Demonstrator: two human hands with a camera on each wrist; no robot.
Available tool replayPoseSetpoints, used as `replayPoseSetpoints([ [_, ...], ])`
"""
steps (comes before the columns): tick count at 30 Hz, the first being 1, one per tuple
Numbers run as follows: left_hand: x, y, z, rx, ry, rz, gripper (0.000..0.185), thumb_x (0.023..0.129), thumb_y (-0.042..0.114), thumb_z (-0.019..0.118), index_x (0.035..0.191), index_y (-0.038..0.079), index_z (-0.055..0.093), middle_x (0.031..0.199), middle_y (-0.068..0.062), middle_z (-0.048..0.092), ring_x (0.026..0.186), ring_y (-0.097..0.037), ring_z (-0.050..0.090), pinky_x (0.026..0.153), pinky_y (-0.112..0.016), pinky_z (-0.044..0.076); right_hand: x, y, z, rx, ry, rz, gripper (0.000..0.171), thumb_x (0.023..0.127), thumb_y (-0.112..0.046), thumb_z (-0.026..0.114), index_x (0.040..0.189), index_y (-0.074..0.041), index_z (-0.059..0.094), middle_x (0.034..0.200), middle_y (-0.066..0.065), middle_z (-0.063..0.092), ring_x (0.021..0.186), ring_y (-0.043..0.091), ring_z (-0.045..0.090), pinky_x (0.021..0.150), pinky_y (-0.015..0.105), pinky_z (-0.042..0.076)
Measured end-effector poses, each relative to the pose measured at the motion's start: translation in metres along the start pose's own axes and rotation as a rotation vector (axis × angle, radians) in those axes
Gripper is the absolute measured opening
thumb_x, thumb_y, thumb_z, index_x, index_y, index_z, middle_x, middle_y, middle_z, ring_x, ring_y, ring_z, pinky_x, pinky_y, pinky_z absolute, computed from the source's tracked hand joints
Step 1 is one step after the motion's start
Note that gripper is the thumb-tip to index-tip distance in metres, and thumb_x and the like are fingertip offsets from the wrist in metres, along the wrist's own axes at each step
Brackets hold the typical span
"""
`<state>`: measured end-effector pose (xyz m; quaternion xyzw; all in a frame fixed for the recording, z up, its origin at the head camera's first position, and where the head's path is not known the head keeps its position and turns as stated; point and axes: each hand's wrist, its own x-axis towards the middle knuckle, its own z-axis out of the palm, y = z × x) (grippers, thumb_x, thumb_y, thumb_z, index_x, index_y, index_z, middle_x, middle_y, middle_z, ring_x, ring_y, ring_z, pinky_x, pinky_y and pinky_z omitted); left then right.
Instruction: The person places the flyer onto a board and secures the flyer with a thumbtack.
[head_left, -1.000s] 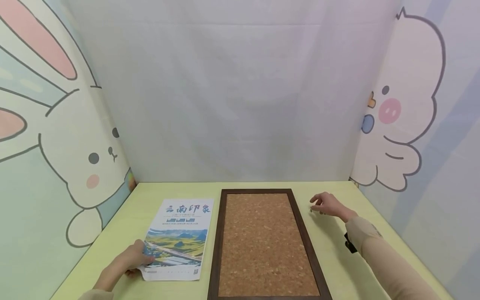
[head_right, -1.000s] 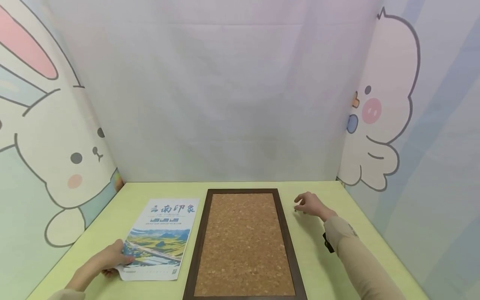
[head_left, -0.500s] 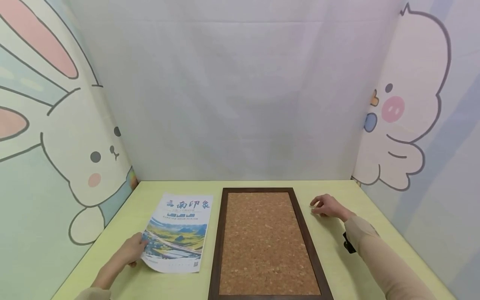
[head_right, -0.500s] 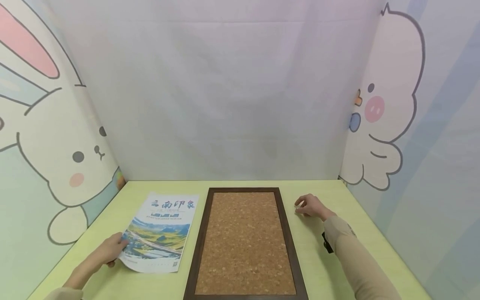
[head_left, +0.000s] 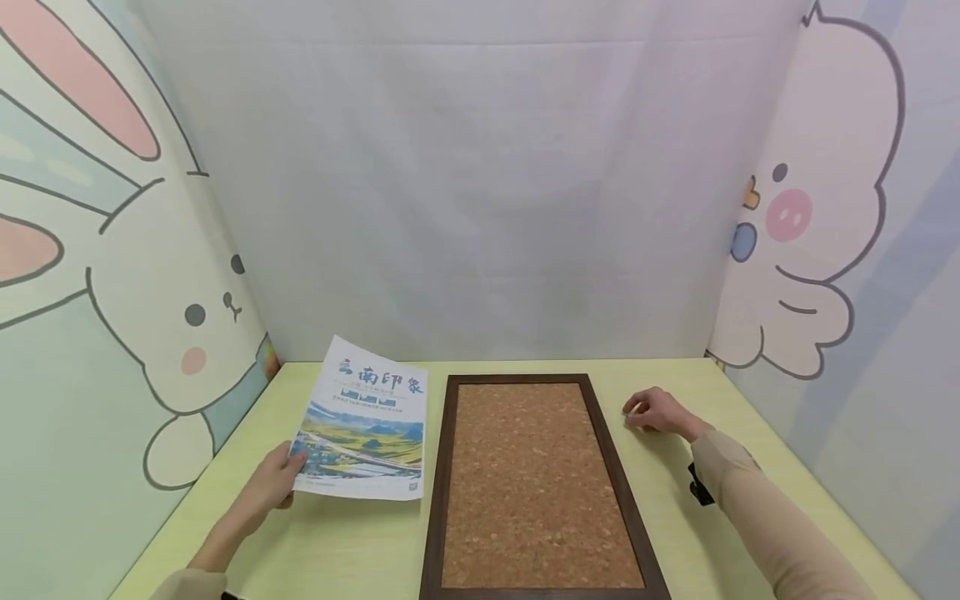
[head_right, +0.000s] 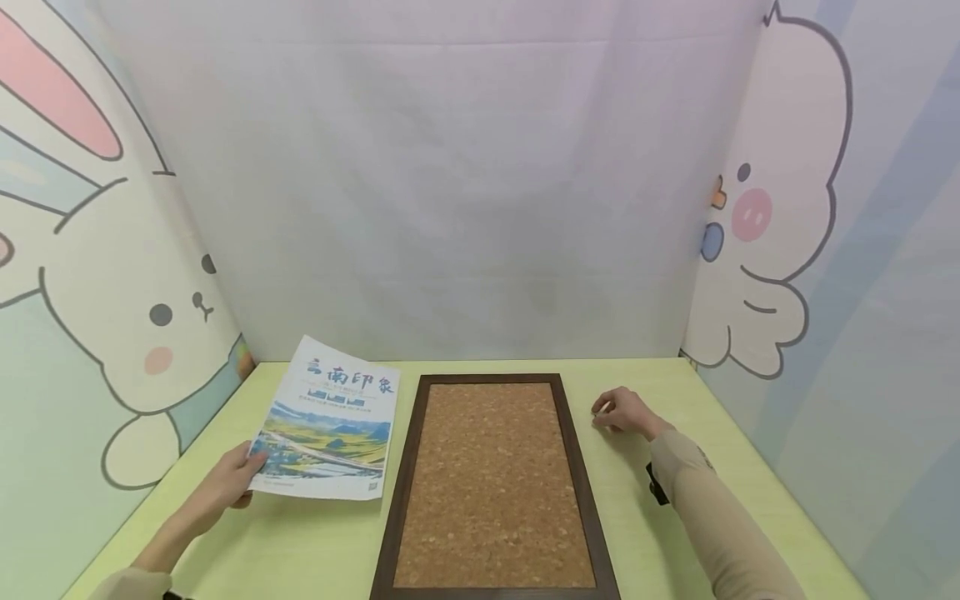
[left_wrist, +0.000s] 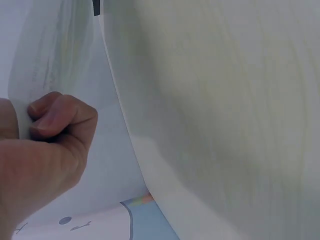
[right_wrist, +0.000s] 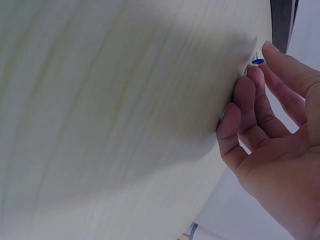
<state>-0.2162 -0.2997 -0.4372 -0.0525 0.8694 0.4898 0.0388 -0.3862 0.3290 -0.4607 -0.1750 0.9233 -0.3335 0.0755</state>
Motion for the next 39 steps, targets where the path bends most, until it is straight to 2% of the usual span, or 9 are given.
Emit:
replayPoseSetpoints([
  [7, 0.0, 0.014, 0.01, -0.095, -0.003, 0.01, 0.041, 0.107, 0.019, 0.028, 0.138, -0.007, 0.034, 0.087, -0.006, 0.067, 0.05, -0.008, 0.034, 0.045, -0.022, 0.031, 0.001, 0.002, 0.001, 0.004, 0.003, 0.011, 0.019, 0.085, -0.008, 0.071, 0.099, 0.005, 0.069, 0.074, 0.008, 0.069, 0.06, 0.013, 0.057, 0.052, 0.025, 0.046],
  [10, -0.001, 0.022, 0.019, -0.112, 0.006, 0.009, 0.039, 0.107, 0.018, 0.028, 0.138, -0.006, 0.035, 0.086, -0.007, 0.068, 0.049, -0.008, 0.035, 0.045, -0.021, 0.031, 0.001, 0.003, 0.0, 0.005, 0.002, 0.033, 0.019, 0.084, -0.008, 0.071, 0.098, 0.004, 0.069, 0.075, 0.007, 0.068, 0.06, 0.012, 0.057, 0.053, 0.025, 0.046],
  [17, -0.001, 0.039, 0.042, -0.14, 0.021, 0.006, 0.036, 0.107, 0.016, 0.028, 0.135, -0.004, 0.037, 0.084, -0.007, 0.066, 0.048, -0.009, 0.035, 0.043, -0.02, 0.029, 0.002, 0.004, -0.001, -0.002, -0.005, 0.019, 0.02, 0.083, -0.007, 0.071, 0.099, 0.006, 0.069, 0.076, 0.007, 0.067, 0.061, 0.011, 0.056, 0.053, 0.025, 0.046],
  [30, -0.003, 0.054, 0.081, -0.172, 0.044, 0.022, 0.034, 0.105, 0.015, 0.031, 0.132, -0.004, 0.042, 0.079, -0.007, 0.066, 0.047, -0.009, 0.035, 0.042, -0.019, 0.03, 0.001, 0.005, 0.002, 0.011, 0.015, -0.005, 0.019, 0.082, -0.007, 0.073, 0.096, 0.006, 0.069, 0.072, 0.005, 0.067, 0.059, 0.009, 0.055, 0.051, 0.023, 0.045],
  [39, -0.006, 0.068, 0.108, -0.232, 0.022, 0.048, 0.032, 0.104, 0.013, 0.033, 0.128, -0.004, 0.045, 0.082, -0.01, 0.07, 0.047, -0.01, 0.035, 0.041, -0.019, 0.027, 0.001, 0.004, 0.003, 0.017, 0.019, -0.007, 0.019, 0.082, -0.006, 0.072, 0.096, 0.006, 0.069, 0.072, 0.009, 0.067, 0.058, 0.01, 0.054, 0.051, 0.023, 0.044],
])
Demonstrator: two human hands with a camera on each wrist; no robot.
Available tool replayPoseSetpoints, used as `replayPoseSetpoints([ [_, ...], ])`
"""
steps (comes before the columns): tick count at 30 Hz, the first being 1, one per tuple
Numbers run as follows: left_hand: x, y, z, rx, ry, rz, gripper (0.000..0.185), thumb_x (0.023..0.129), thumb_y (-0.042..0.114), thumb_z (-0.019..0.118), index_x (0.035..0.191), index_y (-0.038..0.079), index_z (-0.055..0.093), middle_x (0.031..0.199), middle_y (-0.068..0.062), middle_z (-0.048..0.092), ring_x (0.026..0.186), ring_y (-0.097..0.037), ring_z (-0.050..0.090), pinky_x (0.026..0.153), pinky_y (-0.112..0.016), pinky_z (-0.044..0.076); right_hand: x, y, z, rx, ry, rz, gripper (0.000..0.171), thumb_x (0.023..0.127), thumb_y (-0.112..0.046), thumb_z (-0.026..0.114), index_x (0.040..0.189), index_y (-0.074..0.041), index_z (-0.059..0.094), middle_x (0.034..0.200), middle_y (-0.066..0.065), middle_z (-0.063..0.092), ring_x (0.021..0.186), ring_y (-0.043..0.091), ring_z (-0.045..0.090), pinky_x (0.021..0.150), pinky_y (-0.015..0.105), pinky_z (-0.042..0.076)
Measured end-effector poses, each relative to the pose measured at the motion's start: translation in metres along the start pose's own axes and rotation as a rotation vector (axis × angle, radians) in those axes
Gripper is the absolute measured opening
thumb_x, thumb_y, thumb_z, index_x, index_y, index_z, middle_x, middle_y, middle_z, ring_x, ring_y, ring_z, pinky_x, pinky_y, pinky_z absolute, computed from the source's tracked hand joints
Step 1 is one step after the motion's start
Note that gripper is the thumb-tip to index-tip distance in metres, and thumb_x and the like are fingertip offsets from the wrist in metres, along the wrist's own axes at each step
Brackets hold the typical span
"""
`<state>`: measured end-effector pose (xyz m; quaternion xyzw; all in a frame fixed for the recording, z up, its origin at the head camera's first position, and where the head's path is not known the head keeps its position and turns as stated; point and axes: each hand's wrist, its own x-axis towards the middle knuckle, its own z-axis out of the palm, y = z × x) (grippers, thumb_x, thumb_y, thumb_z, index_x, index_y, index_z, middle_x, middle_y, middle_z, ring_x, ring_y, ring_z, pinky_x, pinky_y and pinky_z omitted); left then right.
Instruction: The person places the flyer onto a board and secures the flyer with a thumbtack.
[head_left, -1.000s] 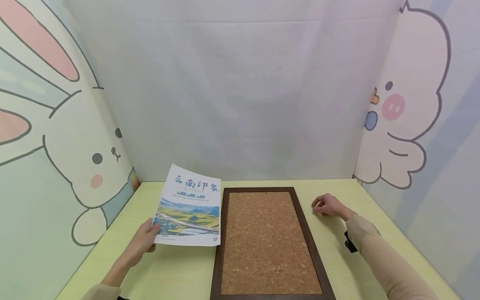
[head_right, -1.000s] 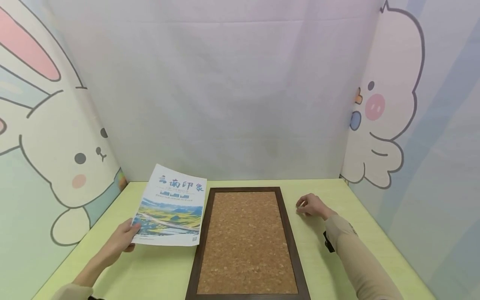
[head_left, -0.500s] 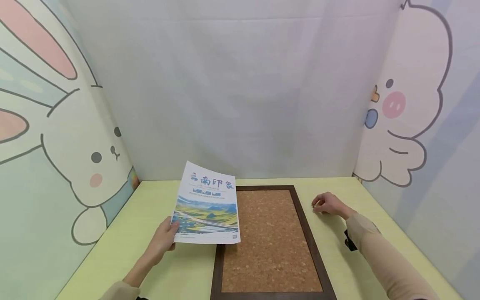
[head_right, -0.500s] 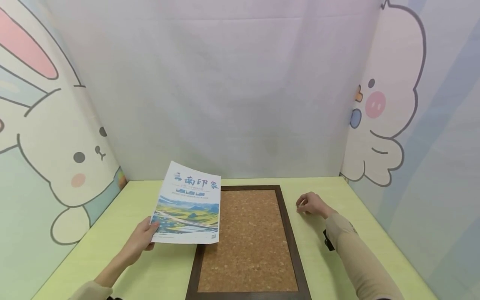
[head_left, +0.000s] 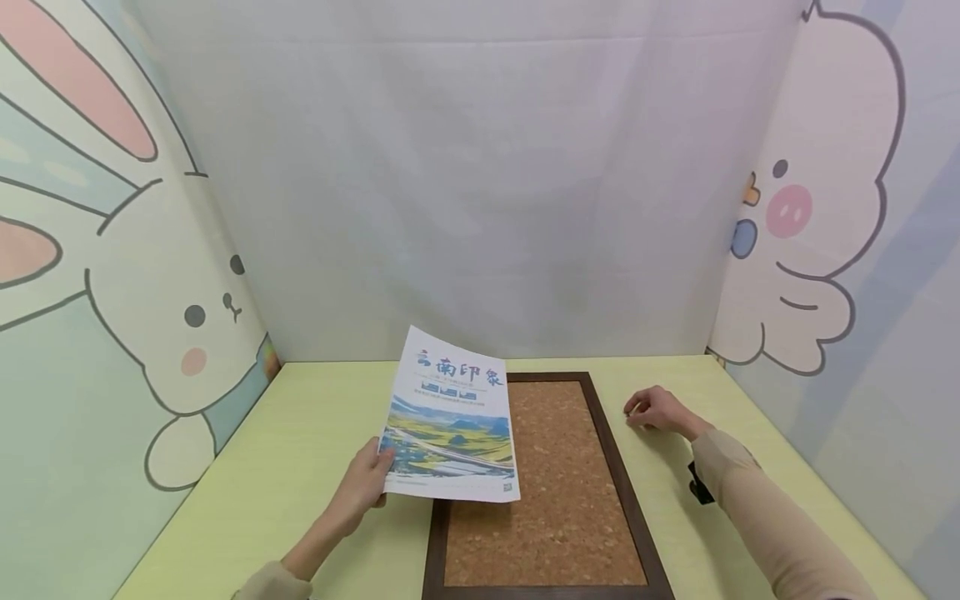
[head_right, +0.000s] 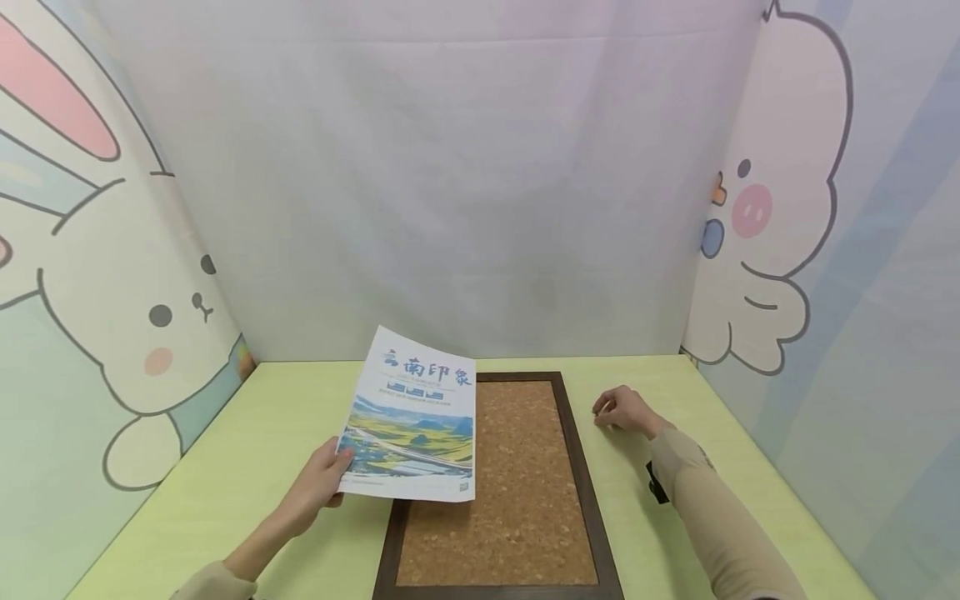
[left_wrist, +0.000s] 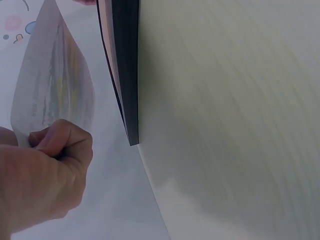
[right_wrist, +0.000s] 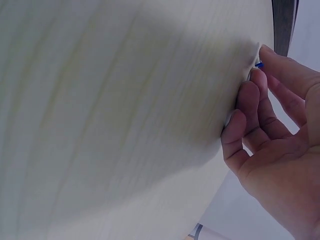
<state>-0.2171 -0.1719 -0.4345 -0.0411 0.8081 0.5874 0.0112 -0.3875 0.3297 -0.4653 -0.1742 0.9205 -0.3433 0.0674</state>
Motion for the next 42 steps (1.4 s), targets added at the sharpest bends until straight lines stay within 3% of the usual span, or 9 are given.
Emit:
replayPoseSetpoints([
  [17, -0.01, 0.009, 0.05, -0.011, -0.174, 0.069, 0.034, 0.105, 0.014, 0.031, 0.132, -0.006, 0.04, 0.092, -0.015, 0.071, 0.049, -0.01, 0.042, 0.041, -0.019, 0.031, -0.001, 0.001, 0.0, -0.004, 0.026, 0.011, 0.016, 0.083, -0.006, 0.071, 0.094, 0.006, 0.069, 0.072, 0.009, 0.066, 0.061, 0.013, 0.054, 0.052, 0.025, 0.045],
  [28, -0.02, 0.011, 0.075, -0.053, -0.231, 0.026, 0.033, 0.105, 0.016, 0.031, 0.128, -0.006, 0.041, 0.092, -0.013, 0.071, 0.059, -0.011, 0.059, 0.042, -0.021, 0.037, 0.002, 0.003, -0.001, -0.033, 0.044, 0.002, 0.014, 0.081, -0.006, 0.072, 0.091, 0.004, 0.069, 0.069, 0.003, 0.064, 0.06, 0.012, 0.054, 0.052, 0.024, 0.044],
  [34, -0.023, 0.011, 0.087, -0.132, -0.284, 0.012, 0.028, 0.105, 0.014, 0.029, 0.12, -0.007, 0.039, 0.084, -0.012, 0.071, 0.048, -0.008, 0.052, 0.038, -0.02, 0.033, 0.002, 0.005, 0.0, -0.043, 0.051, 0.008, 0.013, 0.082, -0.007, 0.071, 0.09, 0.004, 0.069, 0.069, 0.003, 0.063, 0.059, 0.01, 0.053, 0.052, 0.024, 0.044],
  [42, -0.027, 0.011, 0.098, -0.162, -0.333, -0.04, 0.031, 0.106, 0.016, 0.03, 0.126, -0.006, 0.036, 0.086, -0.012, 0.071, 0.04, -0.008, 0.043, 0.037, -0.02, 0.034, 0.0, 0.0, 0.001, -0.028, 0.062, -0.006, 0.012, 0.082, -0.005, 0.071, 0.089, 0.005, 0.068, 0.069, 0.008, 0.064, 0.057, 0.01, 0.053, 0.051, 0.024, 0.044],
])
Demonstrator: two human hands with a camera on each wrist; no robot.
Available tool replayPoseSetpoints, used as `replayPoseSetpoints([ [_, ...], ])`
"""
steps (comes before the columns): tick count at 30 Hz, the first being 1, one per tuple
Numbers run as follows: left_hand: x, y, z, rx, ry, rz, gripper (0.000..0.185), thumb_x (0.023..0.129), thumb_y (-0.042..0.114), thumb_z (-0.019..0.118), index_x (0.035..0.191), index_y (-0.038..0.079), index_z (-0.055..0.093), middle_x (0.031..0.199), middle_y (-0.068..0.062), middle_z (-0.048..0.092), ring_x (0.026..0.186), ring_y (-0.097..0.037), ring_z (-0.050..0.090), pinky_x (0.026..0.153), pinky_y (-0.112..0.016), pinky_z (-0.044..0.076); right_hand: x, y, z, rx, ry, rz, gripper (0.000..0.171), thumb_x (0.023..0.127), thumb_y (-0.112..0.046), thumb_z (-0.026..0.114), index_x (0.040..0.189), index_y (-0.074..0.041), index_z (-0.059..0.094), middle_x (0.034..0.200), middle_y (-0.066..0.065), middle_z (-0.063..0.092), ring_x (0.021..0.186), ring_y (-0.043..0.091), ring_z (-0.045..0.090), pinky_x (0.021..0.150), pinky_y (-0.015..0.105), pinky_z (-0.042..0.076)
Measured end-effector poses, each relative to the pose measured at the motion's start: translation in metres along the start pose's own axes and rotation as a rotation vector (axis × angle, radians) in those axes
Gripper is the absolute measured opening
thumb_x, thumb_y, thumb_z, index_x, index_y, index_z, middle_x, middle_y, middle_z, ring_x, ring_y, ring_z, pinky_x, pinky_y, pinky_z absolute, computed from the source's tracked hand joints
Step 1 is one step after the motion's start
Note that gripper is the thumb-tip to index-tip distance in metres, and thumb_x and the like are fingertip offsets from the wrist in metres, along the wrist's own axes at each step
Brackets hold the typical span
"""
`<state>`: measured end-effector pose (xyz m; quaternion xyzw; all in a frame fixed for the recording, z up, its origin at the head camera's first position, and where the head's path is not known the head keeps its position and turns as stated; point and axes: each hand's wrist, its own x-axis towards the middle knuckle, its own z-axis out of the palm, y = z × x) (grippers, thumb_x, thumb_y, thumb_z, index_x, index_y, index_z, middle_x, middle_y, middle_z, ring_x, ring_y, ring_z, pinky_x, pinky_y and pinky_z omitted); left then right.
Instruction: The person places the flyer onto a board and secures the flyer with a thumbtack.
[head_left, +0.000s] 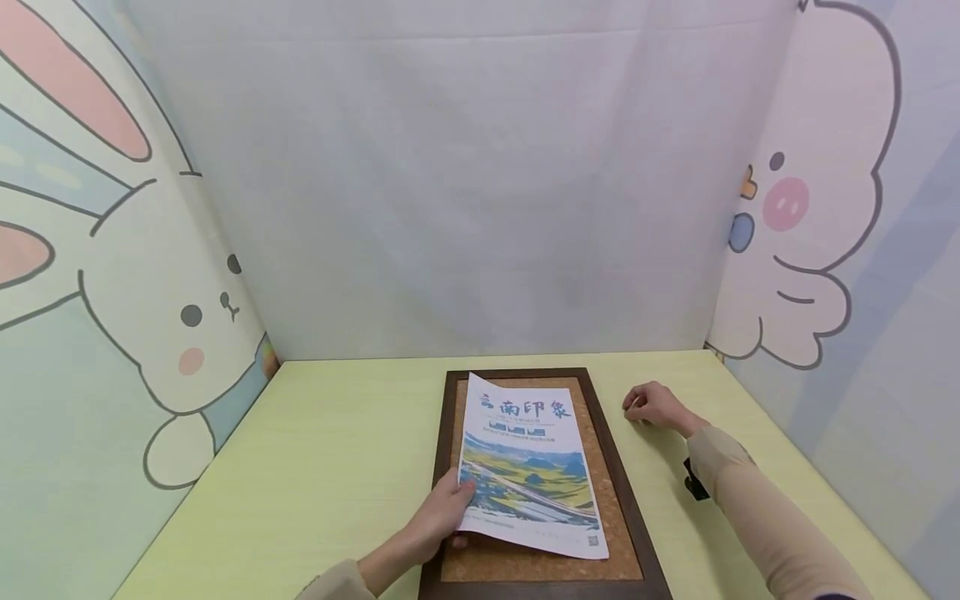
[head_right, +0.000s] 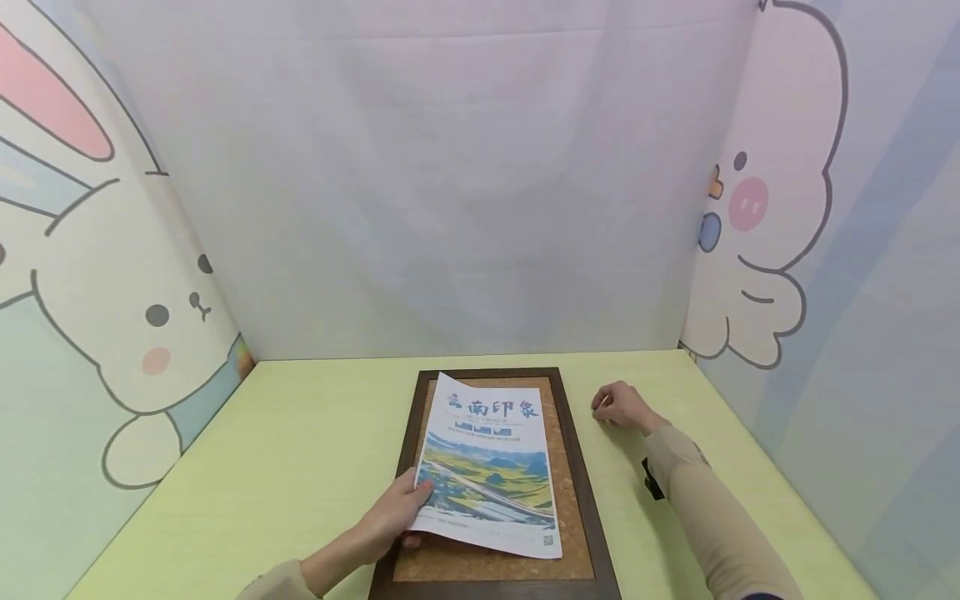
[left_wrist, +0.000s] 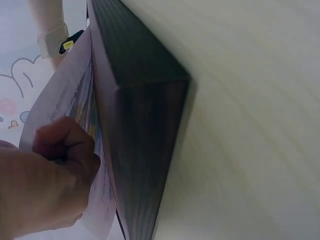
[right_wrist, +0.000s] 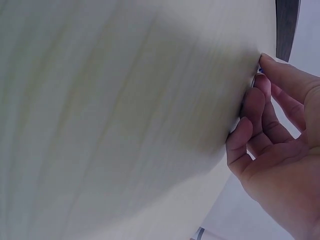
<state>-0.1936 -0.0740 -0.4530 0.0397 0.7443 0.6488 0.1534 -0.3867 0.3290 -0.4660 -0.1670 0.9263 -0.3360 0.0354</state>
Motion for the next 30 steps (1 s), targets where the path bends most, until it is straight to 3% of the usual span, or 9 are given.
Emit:
replayPoseSetpoints([
  [4, 0.0, 0.0, 0.001, 0.008, -0.015, -0.014, 0.032, 0.106, 0.017, 0.031, 0.128, -0.005, 0.038, 0.087, -0.013, 0.072, 0.04, -0.008, 0.043, 0.037, -0.021, 0.034, 0.001, -0.001, -0.002, 0.0, -0.001, 0.014, 0.012, 0.082, -0.005, 0.07, 0.089, 0.004, 0.068, 0.069, 0.007, 0.064, 0.057, 0.01, 0.053, 0.052, 0.024, 0.044],
  [7, 0.001, 0.002, -0.002, 0.108, -0.024, -0.001, 0.033, 0.105, 0.02, 0.035, 0.127, -0.004, 0.039, 0.092, -0.012, 0.071, 0.053, -0.009, 0.054, 0.04, -0.022, 0.038, 0.002, -0.003, -0.003, -0.002, 0.001, 0.026, 0.011, 0.082, -0.005, 0.071, 0.089, 0.004, 0.068, 0.069, 0.006, 0.064, 0.057, 0.01, 0.053, 0.052, 0.023, 0.043],
  [10, 0.004, 0.006, -0.008, 0.312, 0.0, 0.055, 0.033, 0.103, 0.024, 0.042, 0.119, -0.005, 0.041, 0.085, -0.009, 0.065, 0.061, -0.01, 0.055, 0.045, -0.024, 0.037, 0.003, -0.003, -0.006, 0.0, -0.003, 0.024, 0.013, 0.083, -0.007, 0.071, 0.09, 0.004, 0.068, 0.069, 0.008, 0.064, 0.056, 0.011, 0.054, 0.051, 0.024, 0.043],
  [14, 0.01, 0.013, -0.015, 0.62, 0.08, 0.148, 0.031, 0.097, 0.025, 0.054, 0.109, -0.002, 0.043, 0.066, -0.001, 0.048, 0.051, -0.011, 0.041, 0.044, -0.025, 0.03, 0.005, -0.003, -0.011, 0.042, -0.008, 0.059, 0.015, 0.086, -0.008, 0.069, 0.093, 0.005, 0.067, 0.07, 0.009, 0.064, 0.055, 0.013, 0.056, 0.051, 0.027, 0.044],
  [17, 0.014, 0.015, -0.018, 0.831, 0.075, 0.221, 0.032, 0.092, 0.026, 0.063, 0.109, 0.002, 0.05, 0.075, -0.001, 0.049, 0.062, -0.013, 0.041, 0.051, -0.026, 0.033, 0.009, -0.004, -0.012, 0.08, -0.014, 0.085, 0.015, 0.088, -0.008, 0.067, 0.095, 0.005, 0.066, 0.074, 0.009, 0.065, 0.059, 0.014, 0.057, 0.053, 0.029, 0.048],
  [21, 0.019, 0.014, -0.021, 1.047, -0.097, 0.325, 0.047, 0.086, 0.039, 0.071, 0.121, 0.011, 0.057, 0.123, -0.013, 0.052, 0.108, -0.026, 0.046, 0.086, -0.041, 0.042, 0.02, -0.009, -0.01, 0.133, -0.017, 0.113, 0.016, 0.088, -0.008, 0.067, 0.097, 0.005, 0.065, 0.079, 0.012, 0.067, 0.065, 0.017, 0.06, 0.058, 0.031, 0.052],
  [24, 0.023, 0.012, -0.025, 1.11, -0.269, 0.364, 0.068, 0.081, 0.049, 0.073, 0.138, 0.021, 0.051, 0.153, -0.018, 0.031, 0.142, -0.039, 0.026, 0.109, -0.061, 0.027, 0.03, -0.016, -0.006, 0.162, -0.011, 0.131, 0.017, 0.089, -0.009, 0.066, 0.098, 0.005, 0.065, 0.082, 0.014, 0.068, 0.066, 0.019, 0.062, 0.06, 0.032, 0.053],
  [27, 0.026, 0.009, -0.028, 1.135, -0.375, 0.375, 0.083, 0.078, 0.054, 0.074, 0.149, 0.026, 0.039, 0.161, -0.017, 0.016, 0.149, -0.042, 0.009, 0.115, -0.064, 0.013, 0.04, -0.024, 0.0, 0.171, -0.004, 0.128, 0.018, 0.09, -0.011, 0.066, 0.1, 0.005, 0.066, 0.086, 0.015, 0.069, 0.068, 0.019, 0.062, 0.061, 0.031, 0.053],
  [30, 0.028, 0.006, -0.029, 1.155, -0.414, 0.362, 0.088, 0.078, 0.055, 0.072, 0.151, 0.03, 0.031, 0.163, -0.015, 0.013, 0.15, -0.041, 0.006, 0.117, -0.062, 0.01, 0.048, -0.032, 0.005, 0.191, 0.001, 0.125, 0.019, 0.09, -0.012, 0.066, 0.101, 0.003, 0.066, 0.089, 0.017, 0.069, 0.068, 0.02, 0.062, 0.062, 0.032, 0.053],
])
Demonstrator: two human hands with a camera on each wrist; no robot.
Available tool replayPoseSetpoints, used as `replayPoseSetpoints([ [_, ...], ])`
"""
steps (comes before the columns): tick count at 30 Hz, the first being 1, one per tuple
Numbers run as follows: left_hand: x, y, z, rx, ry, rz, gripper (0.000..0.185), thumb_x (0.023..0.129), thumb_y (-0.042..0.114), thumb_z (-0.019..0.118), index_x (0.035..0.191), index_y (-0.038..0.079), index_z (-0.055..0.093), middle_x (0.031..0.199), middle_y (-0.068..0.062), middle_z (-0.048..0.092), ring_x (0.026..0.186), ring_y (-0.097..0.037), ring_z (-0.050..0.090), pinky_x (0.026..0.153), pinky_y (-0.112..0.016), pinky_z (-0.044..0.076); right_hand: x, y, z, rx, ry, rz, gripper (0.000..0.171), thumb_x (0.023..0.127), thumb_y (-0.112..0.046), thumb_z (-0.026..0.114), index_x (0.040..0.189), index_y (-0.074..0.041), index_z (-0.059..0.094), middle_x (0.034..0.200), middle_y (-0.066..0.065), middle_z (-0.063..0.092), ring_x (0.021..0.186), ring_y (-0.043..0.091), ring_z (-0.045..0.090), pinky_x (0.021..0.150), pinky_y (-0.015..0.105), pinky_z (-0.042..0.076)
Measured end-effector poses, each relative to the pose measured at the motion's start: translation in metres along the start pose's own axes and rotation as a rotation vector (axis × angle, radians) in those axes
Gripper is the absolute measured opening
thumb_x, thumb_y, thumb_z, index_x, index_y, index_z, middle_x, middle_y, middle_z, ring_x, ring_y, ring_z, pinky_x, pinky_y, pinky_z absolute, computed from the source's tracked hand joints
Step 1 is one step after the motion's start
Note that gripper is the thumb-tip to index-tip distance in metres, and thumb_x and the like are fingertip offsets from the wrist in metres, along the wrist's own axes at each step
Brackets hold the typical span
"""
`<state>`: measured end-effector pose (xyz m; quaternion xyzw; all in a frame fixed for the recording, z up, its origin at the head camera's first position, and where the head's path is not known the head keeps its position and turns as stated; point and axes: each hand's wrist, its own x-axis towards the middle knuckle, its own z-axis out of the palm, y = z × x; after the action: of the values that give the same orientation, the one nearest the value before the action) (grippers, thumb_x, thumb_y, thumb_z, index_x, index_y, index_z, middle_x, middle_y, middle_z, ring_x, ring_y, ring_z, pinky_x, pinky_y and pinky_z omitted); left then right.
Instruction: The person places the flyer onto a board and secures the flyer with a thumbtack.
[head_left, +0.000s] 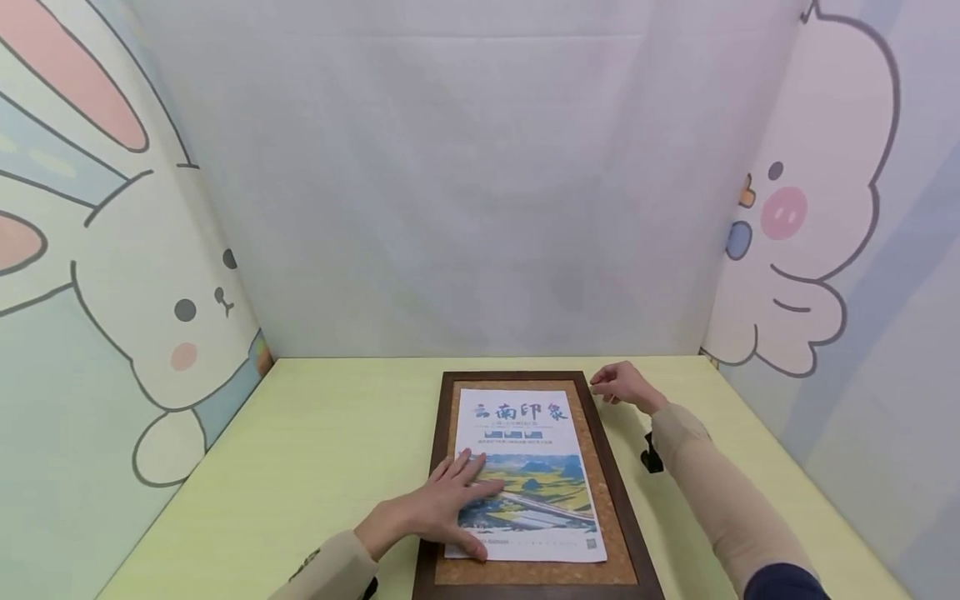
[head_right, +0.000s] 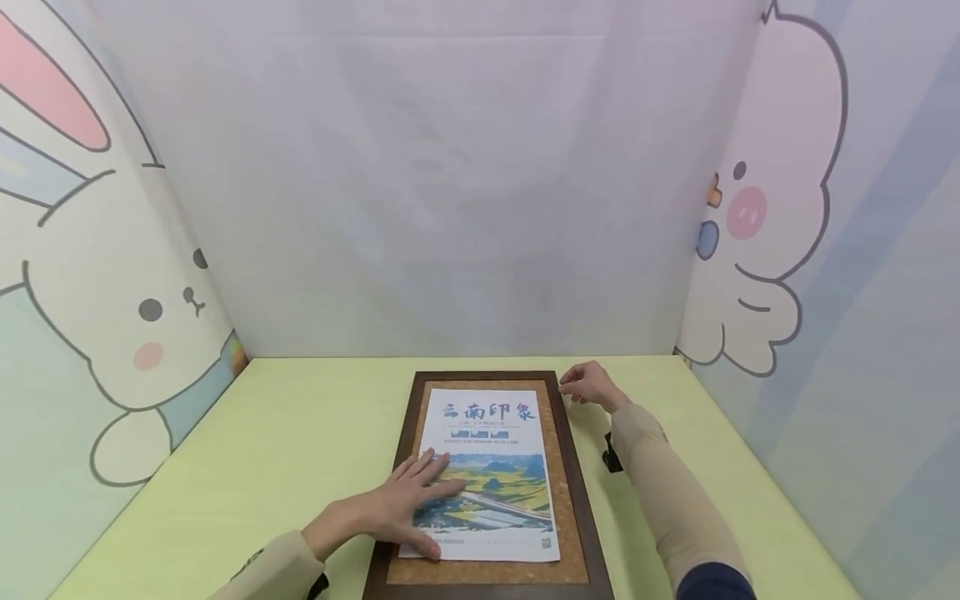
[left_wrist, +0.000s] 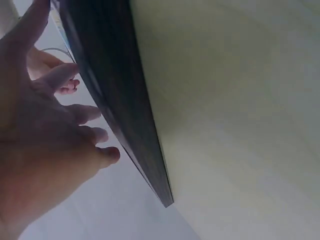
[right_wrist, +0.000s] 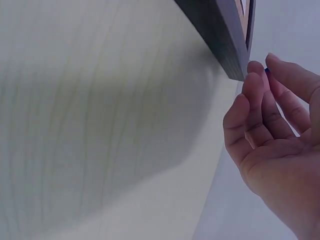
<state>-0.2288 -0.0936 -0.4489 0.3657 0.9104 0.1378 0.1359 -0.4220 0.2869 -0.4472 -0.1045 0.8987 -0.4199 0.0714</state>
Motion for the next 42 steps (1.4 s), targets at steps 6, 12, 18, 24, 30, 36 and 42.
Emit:
replayPoseSetpoints([
  [6, 0.0, 0.0, 0.003, 0.012, -0.03, -0.036, 0.09, 0.079, 0.059, 0.07, 0.153, 0.036, 0.025, 0.163, -0.011, 0.012, 0.15, -0.039, 0.007, 0.118, -0.06, 0.011, 0.014, -0.016, 0.015, 0.018, -0.014, -0.019, 0.021, 0.091, -0.016, 0.066, 0.102, 0.001, 0.068, 0.09, 0.019, 0.069, 0.068, 0.024, 0.059, 0.058, 0.032, 0.049],
  [12, 0.001, -0.002, 0.007, 0.049, -0.019, -0.039, 0.09, 0.079, 0.061, 0.067, 0.153, 0.036, 0.023, 0.164, -0.01, 0.012, 0.15, -0.039, 0.009, 0.118, -0.059, 0.014, 0.028, -0.03, 0.031, 0.055, -0.016, -0.021, 0.022, 0.091, -0.018, 0.067, 0.103, 0.0, 0.069, 0.084, 0.019, 0.066, 0.065, 0.022, 0.053, 0.057, 0.032, 0.043],
  [18, 0.003, -0.003, 0.01, 0.089, -0.007, -0.041, 0.091, 0.078, 0.065, 0.065, 0.153, 0.038, 0.021, 0.164, -0.009, 0.012, 0.15, -0.039, 0.01, 0.118, -0.058, 0.015, 0.038, -0.04, 0.045, 0.066, -0.01, -0.05, 0.021, 0.091, -0.017, 0.067, 0.104, -0.001, 0.071, 0.092, 0.021, 0.068, 0.068, 0.023, 0.052, 0.062, 0.033, 0.045],
  [24, 0.002, -0.001, 0.01, 0.097, -0.005, -0.046, 0.091, 0.078, 0.067, 0.064, 0.153, 0.039, 0.02, 0.164, -0.009, 0.012, 0.15, -0.038, 0.01, 0.118, -0.058, 0.015, 0.045, -0.05, 0.056, 0.048, -0.008, -0.045, 0.02, 0.091, -0.017, 0.067, 0.103, -0.002, 0.071, 0.093, 0.019, 0.07, 0.071, 0.026, 0.056, 0.065, 0.034, 0.047],
  [30, 0.003, -0.001, 0.01, 0.115, -0.001, -0.05, 0.091, 0.078, 0.066, 0.064, 0.153, 0.039, 0.02, 0.164, -0.008, 0.012, 0.15, -0.038, 0.01, 0.118, -0.057, 0.016, 0.054, -0.055, 0.065, 0.042, -0.026, -0.051, 0.021, 0.09, -0.018, 0.067, 0.104, -0.003, 0.072, 0.093, 0.012, 0.07, 0.074, 0.022, 0.058, 0.067, 0.03, 0.048],
  [36, 0.004, 0.0, 0.011, 0.116, -0.01, -0.066, 0.091, 0.078, 0.068, 0.062, 0.153, 0.04, 0.019, 0.164, -0.008, 0.01, 0.15, -0.038, 0.01, 0.118, -0.057, 0.017, 0.059, -0.059, 0.07, 0.058, -0.069, -0.055, 0.022, 0.09, -0.016, 0.067, 0.106, 0.0, 0.071, 0.094, 0.012, 0.07, 0.079, 0.028, 0.06, 0.07, 0.033, 0.049],
  [42, 0.005, 0.003, 0.01, 0.112, -0.022, -0.08, 0.091, 0.077, 0.069, 0.062, 0.153, 0.04, 0.02, 0.164, -0.007, 0.01, 0.15, -0.038, 0.009, 0.118, -0.057, 0.017, 0.064, -0.066, 0.076, 0.045, -0.113, -0.018, 0.021, 0.09, -0.017, 0.068, 0.105, -0.002, 0.071, 0.092, 0.008, 0.069, 0.072, 0.02, 0.057, 0.066, 0.028, 0.047],
])
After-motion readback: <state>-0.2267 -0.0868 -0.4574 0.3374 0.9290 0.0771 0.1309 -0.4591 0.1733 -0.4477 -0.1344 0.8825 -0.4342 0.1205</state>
